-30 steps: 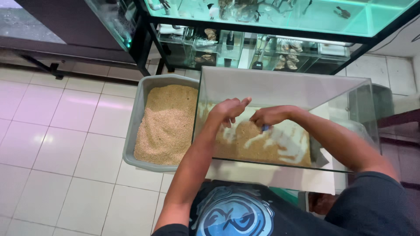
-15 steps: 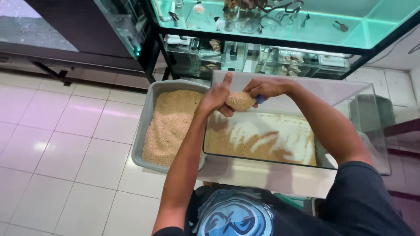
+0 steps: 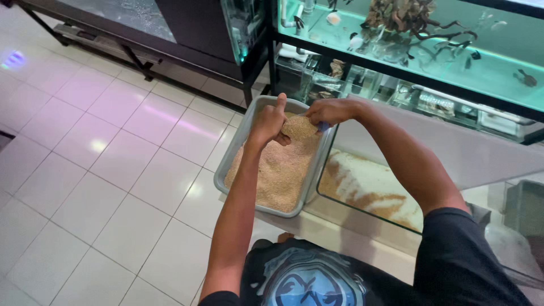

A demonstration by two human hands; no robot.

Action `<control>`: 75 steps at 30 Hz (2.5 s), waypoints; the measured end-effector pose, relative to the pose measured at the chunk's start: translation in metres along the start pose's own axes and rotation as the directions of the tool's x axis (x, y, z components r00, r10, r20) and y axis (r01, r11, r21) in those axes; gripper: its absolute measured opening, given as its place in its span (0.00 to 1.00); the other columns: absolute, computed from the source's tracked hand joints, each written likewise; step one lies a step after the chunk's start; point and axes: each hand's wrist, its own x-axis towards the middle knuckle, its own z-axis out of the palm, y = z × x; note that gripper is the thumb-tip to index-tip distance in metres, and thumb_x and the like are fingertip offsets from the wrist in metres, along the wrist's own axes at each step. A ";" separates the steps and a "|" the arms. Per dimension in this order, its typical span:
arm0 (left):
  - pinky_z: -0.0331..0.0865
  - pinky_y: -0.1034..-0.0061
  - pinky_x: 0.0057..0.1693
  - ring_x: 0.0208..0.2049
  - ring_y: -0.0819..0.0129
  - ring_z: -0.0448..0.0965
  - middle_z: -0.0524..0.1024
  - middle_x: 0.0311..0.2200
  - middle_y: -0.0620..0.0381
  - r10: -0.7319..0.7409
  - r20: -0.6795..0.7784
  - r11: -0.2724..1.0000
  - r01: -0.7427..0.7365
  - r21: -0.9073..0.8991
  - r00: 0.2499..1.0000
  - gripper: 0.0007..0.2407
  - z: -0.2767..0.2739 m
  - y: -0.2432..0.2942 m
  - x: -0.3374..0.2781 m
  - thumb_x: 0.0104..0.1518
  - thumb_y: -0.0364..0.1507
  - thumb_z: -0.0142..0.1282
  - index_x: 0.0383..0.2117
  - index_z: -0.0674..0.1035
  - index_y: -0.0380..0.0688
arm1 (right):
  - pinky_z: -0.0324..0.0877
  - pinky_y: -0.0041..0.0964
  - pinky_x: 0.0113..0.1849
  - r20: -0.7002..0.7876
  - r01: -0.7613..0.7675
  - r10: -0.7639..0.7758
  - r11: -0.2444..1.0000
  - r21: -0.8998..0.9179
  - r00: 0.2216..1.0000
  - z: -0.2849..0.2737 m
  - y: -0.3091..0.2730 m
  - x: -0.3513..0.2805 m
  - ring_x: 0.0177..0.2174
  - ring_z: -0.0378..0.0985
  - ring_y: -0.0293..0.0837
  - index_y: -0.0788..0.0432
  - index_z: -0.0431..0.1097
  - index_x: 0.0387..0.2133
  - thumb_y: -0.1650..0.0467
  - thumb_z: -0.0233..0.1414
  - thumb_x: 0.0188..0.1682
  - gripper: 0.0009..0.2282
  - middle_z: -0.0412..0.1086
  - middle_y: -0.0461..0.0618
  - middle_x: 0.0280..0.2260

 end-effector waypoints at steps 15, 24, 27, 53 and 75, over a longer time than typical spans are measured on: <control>0.82 0.61 0.42 0.50 0.50 0.81 0.82 0.44 0.44 -0.103 -0.022 0.988 0.105 0.111 0.994 0.31 -0.009 -0.119 0.018 0.64 0.54 0.30 0.49 0.82 0.43 | 0.77 0.46 0.47 0.019 -0.055 0.238 0.303 -0.951 0.971 0.037 0.078 0.100 0.45 0.82 0.48 0.50 0.80 0.37 0.52 0.48 0.50 0.20 0.81 0.44 0.40; 0.60 0.55 0.68 0.63 0.46 0.70 0.78 0.54 0.43 -0.106 0.064 0.982 0.095 0.160 0.992 0.32 0.006 -0.107 0.009 0.63 0.54 0.28 0.54 0.80 0.44 | 0.80 0.46 0.37 -0.384 -0.390 0.140 0.016 -0.921 0.913 0.032 0.090 0.087 0.36 0.85 0.45 0.44 0.81 0.33 0.62 0.45 0.44 0.14 0.80 0.42 0.32; 0.59 0.54 0.68 0.64 0.46 0.68 0.76 0.56 0.44 -0.101 0.072 0.983 0.088 0.162 0.992 0.31 0.014 -0.113 0.022 0.63 0.56 0.30 0.55 0.80 0.49 | 0.80 0.48 0.36 -0.437 -0.439 0.046 0.048 -0.897 0.898 0.038 0.083 0.080 0.34 0.85 0.48 0.49 0.81 0.31 0.64 0.43 0.44 0.15 0.80 0.44 0.31; 0.53 0.49 0.72 0.69 0.37 0.57 0.59 0.66 0.30 0.290 -0.223 0.948 -0.311 -0.065 0.931 0.27 0.027 -0.065 0.013 0.66 0.40 0.40 0.69 0.59 0.39 | 0.73 0.43 0.36 -0.284 -0.321 -0.674 0.072 -0.944 0.682 0.058 0.043 0.056 0.35 0.79 0.52 0.58 0.71 0.35 0.55 0.59 0.43 0.19 0.70 0.52 0.32; 0.60 0.49 0.68 0.62 0.38 0.70 0.70 0.59 0.40 0.449 0.571 0.738 -0.645 0.197 0.687 0.22 0.170 0.067 0.018 0.68 0.46 0.37 0.63 0.71 0.52 | 0.61 0.66 0.56 -0.535 -0.336 0.112 0.878 -0.341 0.837 0.044 -0.006 -0.246 0.55 0.66 0.73 0.61 0.67 0.53 0.61 0.42 0.57 0.18 0.69 0.72 0.52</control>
